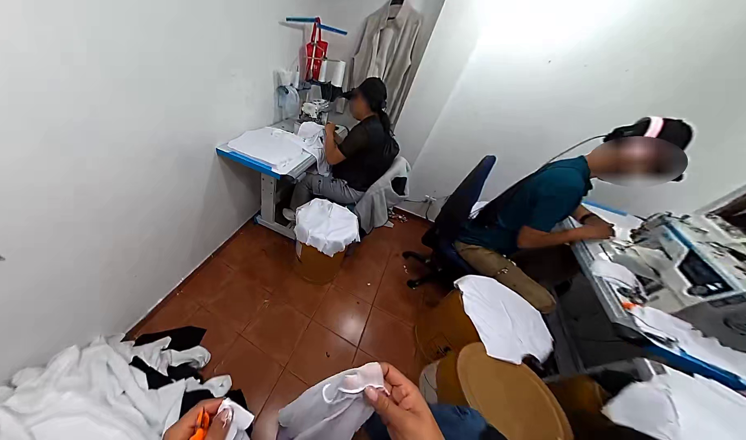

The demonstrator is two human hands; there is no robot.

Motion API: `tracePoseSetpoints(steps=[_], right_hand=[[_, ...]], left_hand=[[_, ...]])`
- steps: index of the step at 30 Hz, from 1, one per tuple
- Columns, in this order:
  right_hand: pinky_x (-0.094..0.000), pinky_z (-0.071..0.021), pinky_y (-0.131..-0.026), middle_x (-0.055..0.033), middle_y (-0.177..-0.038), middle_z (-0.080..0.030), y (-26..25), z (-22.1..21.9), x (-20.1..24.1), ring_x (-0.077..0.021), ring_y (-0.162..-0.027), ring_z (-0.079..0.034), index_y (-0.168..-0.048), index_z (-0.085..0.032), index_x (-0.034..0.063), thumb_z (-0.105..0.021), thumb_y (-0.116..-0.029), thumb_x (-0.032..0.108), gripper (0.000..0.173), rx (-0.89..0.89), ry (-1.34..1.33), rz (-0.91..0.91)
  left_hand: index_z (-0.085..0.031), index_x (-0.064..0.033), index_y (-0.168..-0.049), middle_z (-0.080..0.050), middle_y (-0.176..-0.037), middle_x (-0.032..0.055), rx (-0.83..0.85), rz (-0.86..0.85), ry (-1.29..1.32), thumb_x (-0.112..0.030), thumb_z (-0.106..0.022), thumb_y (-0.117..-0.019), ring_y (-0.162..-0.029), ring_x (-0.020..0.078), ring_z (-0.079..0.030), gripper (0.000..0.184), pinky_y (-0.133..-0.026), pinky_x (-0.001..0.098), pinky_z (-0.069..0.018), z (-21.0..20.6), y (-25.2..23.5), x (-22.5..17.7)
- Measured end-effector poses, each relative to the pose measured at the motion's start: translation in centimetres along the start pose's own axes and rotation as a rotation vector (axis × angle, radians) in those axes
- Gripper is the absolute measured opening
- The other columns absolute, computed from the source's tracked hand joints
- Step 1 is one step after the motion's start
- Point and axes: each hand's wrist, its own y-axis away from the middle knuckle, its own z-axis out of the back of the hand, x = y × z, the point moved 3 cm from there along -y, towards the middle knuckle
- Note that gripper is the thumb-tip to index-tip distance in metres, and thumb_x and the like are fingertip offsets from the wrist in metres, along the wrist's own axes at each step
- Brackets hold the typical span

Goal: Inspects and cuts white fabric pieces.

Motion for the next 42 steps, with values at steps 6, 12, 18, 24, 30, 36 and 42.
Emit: tracePoseSetpoints(steps=[6, 12, 18, 24, 30, 36, 42], right_hand=[[-0.0273, -0.0606, -0.082, 0.0015, -0.097, -0.076, -16.9, 0.2, 2.5, -0.0066, -0.088, -0.072, -0.112, -0.062, 0.0055, -0.051, -0.0953, -0.009, 0.024, -0.022, -0.002, 0.007], [-0.026, -0.0606, -0.082, 0.0002, -0.096, -0.076, -34.3, 1.6, 3.5, -0.0066, -0.088, -0.072, -0.109, -0.064, 0.0066, -0.055, -0.0961, -0.003, 0.019, -0.043, -0.008, 0.085], [-0.0239, -0.0601, -0.08, -0.0015, -0.091, -0.075, -52.9, 3.3, 3.5, -0.0061, -0.082, -0.071, -0.105, -0.07, 0.0078, -0.058, -0.0944, -0.002, 0.018, -0.036, -0.03, 0.164], [-0.0179, -0.0585, -0.075, 0.0057, -0.089, -0.074, -68.3, 2.2, 9.0, 0.0005, -0.081, -0.069, -0.107, -0.073, 0.023, -0.07, -0.0959, 0.022, 0.012, 0.052, 0.074, 0.327], [-0.0173, -0.0588, -0.076, 0.0111, -0.095, -0.073, -81.7, 0.5, 15.2, 0.0022, -0.084, -0.068, -0.112, -0.071, 0.0243, -0.068, -0.0982, 0.023, 0.014, 0.113, 0.189, 0.545], [-0.0201, -0.0598, -0.084, 0.0119, -0.1, -0.074, -95.2, -2.3, 21.6, 0.0003, -0.091, -0.07, -0.113, -0.067, 0.0189, -0.061, -0.1, 0.006, 0.019, 0.119, 0.248, 0.786], [-0.0227, -0.0616, -0.088, 0.0046, -0.103, -0.074, -106.3, -8.9, 28.8, -0.0062, -0.094, -0.072, -0.112, -0.064, 0.0118, -0.059, -0.1005, 0.003, 0.015, 0.28, 0.276, 0.893]], left_hand=[[-0.07, -0.0025, -0.1, -0.067, -0.078, -0.0132, -0.017, -0.126, -0.019, -0.001, -0.061, -0.092, -0.062, -0.0071, -0.058, 0.012, -0.057, 0.0143, -0.0518, -1.4, -17.2, -3.5], [-0.074, -0.0064, -0.097, -0.069, -0.087, -0.0106, 0.033, -0.268, -0.038, -0.007, -0.065, -0.0917, -0.067, -0.0075, -0.059, 0.011, -0.059, 0.0116, -0.0513, -3.8, -34.4, -4.6], [-0.075, -0.0162, -0.098, -0.07, -0.089, -0.0123, 0.069, -0.393, -0.097, -0.021, -0.067, -0.0954, -0.067, -0.0076, -0.058, 0.01, -0.058, 0.0102, -0.0498, -6.4, -51.9, -5.1], [-0.076, -0.0216, -0.101, -0.071, -0.087, -0.0137, 0.116, -0.398, -0.037, -0.025, -0.068, -0.0974, -0.067, -0.0063, -0.061, 0.009, -0.06, 0.0113, -0.0515, -8.9, -66.7, -8.4], [-0.076, -0.0291, -0.102, -0.07, -0.084, -0.0151, 0.133, -0.461, -0.032, -0.034, -0.07, -0.0965, -0.063, -0.0066, -0.06, 0.01, -0.056, 0.0102, -0.0506, -10.3, -80.9, -10.4], [-0.076, -0.0323, -0.108, -0.072, -0.09, -0.017, 0.229, -0.591, 0.071, -0.034, -0.069, -0.0981, -0.069, -0.0067, -0.064, 0.012, -0.062, 0.0104, -0.054, -11.3, -96.6, -13.0], [-0.076, -0.0285, -0.109, -0.073, -0.093, -0.0147, 0.298, -0.675, 0.213, -0.029, -0.068, -0.0991, -0.073, -0.0059, -0.065, 0.013, -0.063, 0.0103, -0.0543, -10.0, -111.3, -15.9]])
